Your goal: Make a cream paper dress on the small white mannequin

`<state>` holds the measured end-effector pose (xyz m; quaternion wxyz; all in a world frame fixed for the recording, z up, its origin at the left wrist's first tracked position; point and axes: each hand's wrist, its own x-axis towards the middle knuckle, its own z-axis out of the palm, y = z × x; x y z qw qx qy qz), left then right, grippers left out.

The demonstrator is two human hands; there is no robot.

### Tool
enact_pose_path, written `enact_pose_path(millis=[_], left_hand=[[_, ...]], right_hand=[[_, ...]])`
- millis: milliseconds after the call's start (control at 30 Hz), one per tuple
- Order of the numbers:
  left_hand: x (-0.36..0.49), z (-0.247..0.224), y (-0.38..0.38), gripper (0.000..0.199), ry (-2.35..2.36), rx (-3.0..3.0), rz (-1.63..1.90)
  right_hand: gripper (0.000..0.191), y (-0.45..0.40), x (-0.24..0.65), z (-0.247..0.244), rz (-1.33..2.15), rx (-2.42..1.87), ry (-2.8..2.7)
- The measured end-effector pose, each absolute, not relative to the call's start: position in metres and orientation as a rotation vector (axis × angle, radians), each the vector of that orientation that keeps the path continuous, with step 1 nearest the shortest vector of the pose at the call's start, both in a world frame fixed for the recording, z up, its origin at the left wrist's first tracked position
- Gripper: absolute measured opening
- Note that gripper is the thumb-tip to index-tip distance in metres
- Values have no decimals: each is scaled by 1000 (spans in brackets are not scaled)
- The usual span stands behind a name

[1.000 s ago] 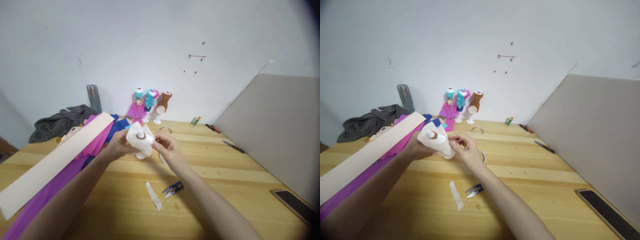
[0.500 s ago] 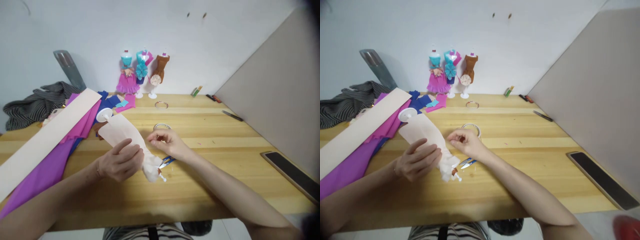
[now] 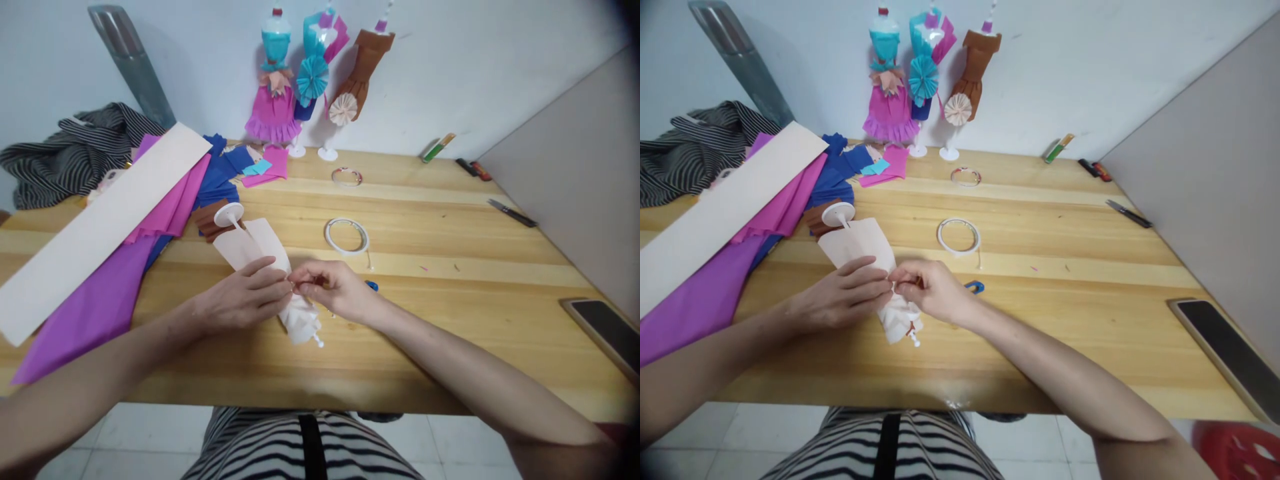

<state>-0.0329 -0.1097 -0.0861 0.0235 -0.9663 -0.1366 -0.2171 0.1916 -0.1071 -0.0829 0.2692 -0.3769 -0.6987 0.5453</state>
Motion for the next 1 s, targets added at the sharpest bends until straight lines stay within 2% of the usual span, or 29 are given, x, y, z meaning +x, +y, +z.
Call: enact_pose_path(millis=[167,333,567,667,867,1000], left_hand=[[-39,-82,-113,33,-430,-3082,-650],[-39,-87,-113,43,-504,-3081,-815],[-34,-88,-112,39,-688,-3157,-1039],[-33,-88,-110,36,-627,-3164,-1052],[-29,-90,-107,32,-541,-3115,-1135],[-31,-90,-107,26,-570,-3131,-1066]], right_hand=[[11,-111,191,-83,1455,-1057,-1804],[9,-111,189,-82,1550,-1111,-1729],[18,-112,188,-83,1590,-1126,-1721],[21,-115,186,-76,1434,-1180,-1873],[19,-121,178,-65,828,-1215,-2280],[16,-117,180,-67,841,-1284,-2238]])
